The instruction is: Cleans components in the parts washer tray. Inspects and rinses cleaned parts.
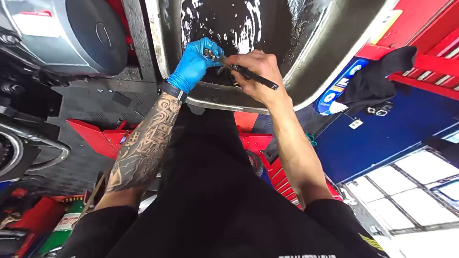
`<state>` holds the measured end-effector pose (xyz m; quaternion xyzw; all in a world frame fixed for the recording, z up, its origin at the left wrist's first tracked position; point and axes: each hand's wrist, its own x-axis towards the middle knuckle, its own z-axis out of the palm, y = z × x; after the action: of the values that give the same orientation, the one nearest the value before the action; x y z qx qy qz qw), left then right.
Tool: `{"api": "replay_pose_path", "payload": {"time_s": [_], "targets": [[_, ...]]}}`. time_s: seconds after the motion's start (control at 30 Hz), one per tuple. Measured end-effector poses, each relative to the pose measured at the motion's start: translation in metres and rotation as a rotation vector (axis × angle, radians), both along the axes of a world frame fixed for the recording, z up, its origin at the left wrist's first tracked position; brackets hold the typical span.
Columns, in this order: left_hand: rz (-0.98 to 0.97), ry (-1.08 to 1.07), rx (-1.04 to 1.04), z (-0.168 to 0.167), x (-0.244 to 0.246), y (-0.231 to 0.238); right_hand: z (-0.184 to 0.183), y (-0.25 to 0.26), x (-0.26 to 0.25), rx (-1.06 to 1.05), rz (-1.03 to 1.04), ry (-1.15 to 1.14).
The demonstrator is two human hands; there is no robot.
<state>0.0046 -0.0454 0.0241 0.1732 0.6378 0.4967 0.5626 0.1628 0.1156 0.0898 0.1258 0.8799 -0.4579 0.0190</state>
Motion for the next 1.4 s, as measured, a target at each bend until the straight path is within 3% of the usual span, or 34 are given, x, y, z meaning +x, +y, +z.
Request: {"api": "replay_pose_path", "payload": {"time_s": [0.1,0.23,0.33,0.43,0.67,0.77,0.9,1.0,1.1,1.27,1.4], "targets": [[0.016,0.016,0.006,0.003,0.002,0.003,0.009,-0.009,-0.011,-0.020,-0.094,0.098],[-0.012,0.038,-0.029,0.006,-0.001,0.001,-0.015,-0.014,-0.003,-0.070,-0.056,0.069],[0.008,-0.032,-0.059,0.001,0.002,-0.006,-0.001,-0.009,-0.001,0.007,-0.017,-0.015],[0.039,-0.069,-0.059,0.001,0.004,-0.006,0.007,-0.012,-0.009,0.006,-0.129,0.066],[-0.008,0.026,0.012,-0.002,-0.007,-0.008,-0.028,-0.014,0.001,-0.180,-0.165,0.127],[-0.009,0.045,0.045,-0.006,-0.004,-0.011,-0.027,-0.012,0.010,-0.200,-0.173,0.082],[-0.016,0.024,0.001,-0.002,-0.005,-0.009,-0.021,-0.002,0.019,-0.077,-0.242,0.007],[-0.006,0.006,0.000,-0.004,0.001,-0.009,-0.012,-0.013,0.008,-0.191,-0.325,0.108],[-0.017,0.063,-0.005,-0.001,0.006,-0.003,-0.025,-0.024,0.007,-0.262,-0.263,0.109],[-0.079,0.151,-0.036,-0.007,0.012,-0.006,-0.018,-0.010,0.015,-0.005,-0.198,-0.042],[-0.098,0.239,0.002,-0.004,0.011,0.003,-0.023,-0.017,0.011,-0.098,-0.189,0.106]]}}
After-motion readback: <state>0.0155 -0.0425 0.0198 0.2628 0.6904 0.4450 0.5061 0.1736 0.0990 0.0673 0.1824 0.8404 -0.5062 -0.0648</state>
